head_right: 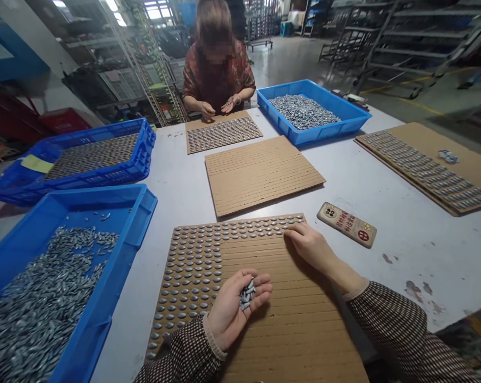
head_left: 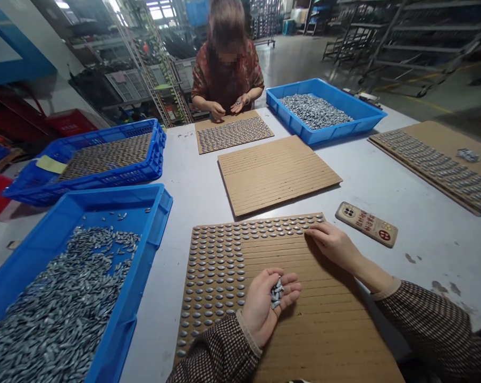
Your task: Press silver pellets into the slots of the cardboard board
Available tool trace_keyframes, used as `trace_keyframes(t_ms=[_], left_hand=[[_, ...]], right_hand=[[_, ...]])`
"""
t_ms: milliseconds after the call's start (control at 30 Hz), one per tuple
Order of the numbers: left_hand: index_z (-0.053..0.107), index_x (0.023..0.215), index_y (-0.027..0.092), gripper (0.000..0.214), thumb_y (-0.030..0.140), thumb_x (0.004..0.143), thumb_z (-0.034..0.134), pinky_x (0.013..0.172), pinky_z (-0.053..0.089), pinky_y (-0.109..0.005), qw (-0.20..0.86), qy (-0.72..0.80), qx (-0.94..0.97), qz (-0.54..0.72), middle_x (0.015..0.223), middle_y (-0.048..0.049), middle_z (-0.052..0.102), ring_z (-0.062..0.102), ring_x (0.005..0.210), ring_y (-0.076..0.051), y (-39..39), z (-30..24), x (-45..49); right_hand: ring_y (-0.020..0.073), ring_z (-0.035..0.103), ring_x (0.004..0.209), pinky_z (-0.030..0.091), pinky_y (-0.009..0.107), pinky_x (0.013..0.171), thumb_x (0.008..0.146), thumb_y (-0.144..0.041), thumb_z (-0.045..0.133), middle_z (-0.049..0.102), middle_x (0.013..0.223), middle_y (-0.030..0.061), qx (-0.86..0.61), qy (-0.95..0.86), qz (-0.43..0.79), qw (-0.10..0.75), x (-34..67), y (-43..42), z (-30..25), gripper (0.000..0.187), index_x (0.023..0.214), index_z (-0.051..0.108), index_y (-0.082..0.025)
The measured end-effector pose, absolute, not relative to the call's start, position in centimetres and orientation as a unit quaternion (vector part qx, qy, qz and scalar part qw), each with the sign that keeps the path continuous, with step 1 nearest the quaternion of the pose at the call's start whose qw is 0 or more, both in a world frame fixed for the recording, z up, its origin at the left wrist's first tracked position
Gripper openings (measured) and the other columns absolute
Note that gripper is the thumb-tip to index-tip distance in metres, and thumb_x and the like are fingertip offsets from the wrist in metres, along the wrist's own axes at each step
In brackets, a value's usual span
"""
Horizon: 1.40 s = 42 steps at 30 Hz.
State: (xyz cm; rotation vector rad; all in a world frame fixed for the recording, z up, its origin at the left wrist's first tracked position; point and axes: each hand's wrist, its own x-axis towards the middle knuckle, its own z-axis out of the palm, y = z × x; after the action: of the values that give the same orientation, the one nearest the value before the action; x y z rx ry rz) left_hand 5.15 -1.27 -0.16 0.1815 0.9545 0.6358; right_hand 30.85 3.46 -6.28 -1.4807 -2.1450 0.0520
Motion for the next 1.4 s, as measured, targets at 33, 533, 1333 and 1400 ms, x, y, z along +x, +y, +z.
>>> trace_keyframes(t_ms=[33, 533, 1333, 1400], left_hand=[[0.053, 0.095, 0.012, 0.014, 0.019, 0.084, 0.057, 0.074, 0.054, -0.028, 0.839, 0.444, 0.094, 0.299, 0.097, -0.0138, 0.068, 0.068, 0.078, -0.017, -1.3, -0.3, 5.1], [0.062, 0.095, 0.01, 0.024, 0.013, 0.073, 0.07, 0.067, 0.052, -0.023, 0.824, 0.45, 0.121, 0.323, 0.083, -0.0084, 0.066, 0.061, 0.07, -0.011, -1.0, -0.6, 5.0], [0.058, 0.088, 0.012, 0.024, 0.027, 0.074, 0.071, 0.048, 0.039, -0.016, 0.847, 0.423, 0.163, 0.277, 0.077, -0.0032, 0.061, 0.055, 0.058, -0.007, -0.2, -0.2, 7.1], [0.057, 0.095, 0.012, 0.023, 0.025, 0.078, 0.065, 0.052, 0.044, -0.018, 0.846, 0.429, 0.132, 0.286, 0.083, -0.0065, 0.064, 0.06, 0.063, -0.01, -0.2, 0.1, 7.2]], right_hand=[[0.0205, 0.059, 0.09, 0.051, 0.035, 0.081, 0.091, -0.011, 0.043, 0.067, 0.099, 0.0088, -0.544, -0.8, 0.013, 0.253, 30.8, 3.5, -6.2, 0.027, 0.098, 0.068, -0.019], [0.0201, 0.063, 0.093, 0.055, 0.035, 0.081, 0.092, -0.019, 0.046, 0.066, 0.103, 0.01, -0.56, -0.779, 0.003, 0.283, 30.6, 2.1, -5.1, 0.023, 0.104, 0.065, -0.019], [0.015, 0.063, 0.085, 0.053, 0.026, 0.072, 0.094, -0.018, 0.046, 0.065, 0.096, 0.0073, -0.486, -0.756, 0.266, 0.35, 25.4, -2.8, -1.5, 0.021, 0.103, 0.064, -0.021], [0.016, 0.064, 0.086, 0.054, 0.027, 0.073, 0.093, -0.021, 0.048, 0.067, 0.095, 0.0066, -0.517, -0.745, 0.234, 0.351, 26.9, -2.0, -2.2, 0.017, 0.101, 0.064, -0.022]])
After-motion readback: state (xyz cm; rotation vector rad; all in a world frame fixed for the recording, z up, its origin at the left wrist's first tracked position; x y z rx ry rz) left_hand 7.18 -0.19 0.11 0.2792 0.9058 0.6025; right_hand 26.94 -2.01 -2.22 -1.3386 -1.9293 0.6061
